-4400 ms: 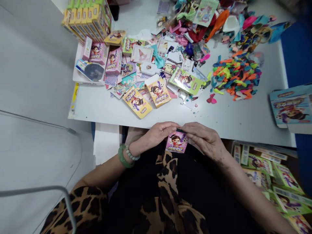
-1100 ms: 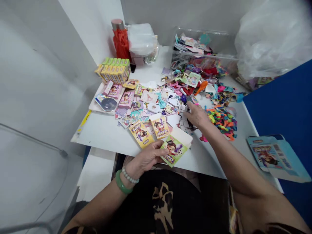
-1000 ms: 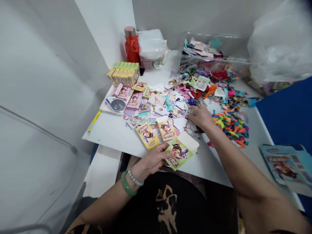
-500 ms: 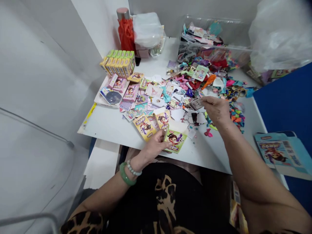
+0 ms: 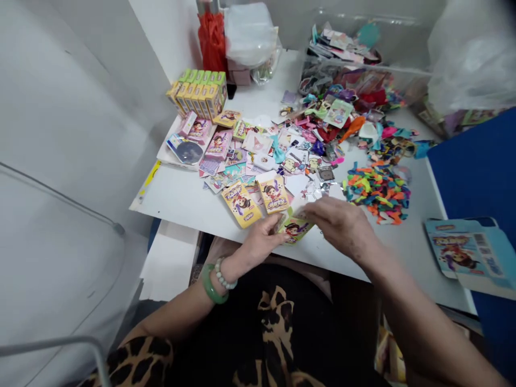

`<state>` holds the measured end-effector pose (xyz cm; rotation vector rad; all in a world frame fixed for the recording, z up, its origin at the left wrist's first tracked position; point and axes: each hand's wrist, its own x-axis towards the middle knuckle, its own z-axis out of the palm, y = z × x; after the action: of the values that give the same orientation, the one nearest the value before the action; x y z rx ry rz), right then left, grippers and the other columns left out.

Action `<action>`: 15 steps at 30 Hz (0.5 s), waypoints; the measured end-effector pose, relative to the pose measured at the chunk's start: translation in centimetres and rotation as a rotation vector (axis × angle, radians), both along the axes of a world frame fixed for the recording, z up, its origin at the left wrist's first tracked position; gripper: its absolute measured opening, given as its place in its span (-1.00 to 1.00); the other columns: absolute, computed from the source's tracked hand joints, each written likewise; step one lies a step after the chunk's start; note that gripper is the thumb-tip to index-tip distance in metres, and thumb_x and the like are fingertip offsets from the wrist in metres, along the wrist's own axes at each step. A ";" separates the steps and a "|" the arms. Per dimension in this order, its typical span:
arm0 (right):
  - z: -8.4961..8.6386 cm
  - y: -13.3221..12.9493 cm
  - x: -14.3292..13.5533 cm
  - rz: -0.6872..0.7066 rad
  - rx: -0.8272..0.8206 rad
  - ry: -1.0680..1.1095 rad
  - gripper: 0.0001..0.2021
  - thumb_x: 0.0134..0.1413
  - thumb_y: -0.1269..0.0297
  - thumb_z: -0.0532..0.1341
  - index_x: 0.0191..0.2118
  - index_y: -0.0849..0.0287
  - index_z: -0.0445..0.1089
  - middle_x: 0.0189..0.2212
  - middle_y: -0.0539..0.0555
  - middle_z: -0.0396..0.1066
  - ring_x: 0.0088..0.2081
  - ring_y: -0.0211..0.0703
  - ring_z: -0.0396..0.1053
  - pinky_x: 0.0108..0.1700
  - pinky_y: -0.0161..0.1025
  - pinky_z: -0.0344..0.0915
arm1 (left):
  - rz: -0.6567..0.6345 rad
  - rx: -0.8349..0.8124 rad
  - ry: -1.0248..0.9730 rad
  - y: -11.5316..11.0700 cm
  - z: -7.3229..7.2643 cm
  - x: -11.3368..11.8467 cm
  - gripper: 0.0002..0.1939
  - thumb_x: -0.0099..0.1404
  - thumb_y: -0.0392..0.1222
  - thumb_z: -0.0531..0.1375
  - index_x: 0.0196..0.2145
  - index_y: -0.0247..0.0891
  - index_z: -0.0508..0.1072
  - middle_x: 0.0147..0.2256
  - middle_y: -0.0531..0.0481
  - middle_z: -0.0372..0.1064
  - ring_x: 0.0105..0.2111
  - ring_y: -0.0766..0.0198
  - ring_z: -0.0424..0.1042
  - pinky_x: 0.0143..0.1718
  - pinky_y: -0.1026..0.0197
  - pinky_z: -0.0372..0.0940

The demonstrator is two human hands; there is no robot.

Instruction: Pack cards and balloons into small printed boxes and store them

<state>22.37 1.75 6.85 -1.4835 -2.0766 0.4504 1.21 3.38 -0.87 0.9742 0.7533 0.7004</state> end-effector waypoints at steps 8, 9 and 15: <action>-1.0 5.2 -0.6 -0.144 -0.126 0.077 -0.78 0.25 0.26 0.18 -0.19 0.05 0.61 -0.23 0.12 0.63 -0.18 0.05 0.57 -0.12 -0.08 0.48 | 0.099 -0.104 -0.044 -0.4 0.1 -3.1 -0.55 0.08 -0.06 0.53 -0.11 -0.24 0.58 -0.15 -0.03 0.57 -0.12 0.16 0.51 0.04 0.08 0.38; -1.2 7.1 -1.2 -0.205 -0.178 0.053 -0.79 0.21 0.27 0.18 -0.20 0.05 0.61 -0.22 0.11 0.63 -0.16 0.06 0.57 -0.10 -0.07 0.47 | 0.102 -0.119 -0.041 -0.5 0.1 -3.5 -0.55 0.08 -0.07 0.53 -0.11 -0.25 0.58 -0.15 -0.04 0.57 -0.13 0.16 0.51 0.04 0.07 0.38; -2.5 16.5 -7.2 -0.223 -0.313 -0.322 -0.66 0.19 0.28 0.20 0.05 0.13 0.53 0.04 0.25 0.57 0.06 0.16 0.46 0.02 -0.05 0.38 | 0.114 -0.203 -0.047 -0.5 0.0 -4.5 -0.53 0.03 -0.07 0.55 -0.13 -0.28 0.58 -0.15 -0.10 0.58 -0.14 0.11 0.52 0.04 0.04 0.38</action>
<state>15.14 18.27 4.33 -2.0646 -2.1128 0.4924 -3.32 2.88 -0.84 0.7325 0.8258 0.7278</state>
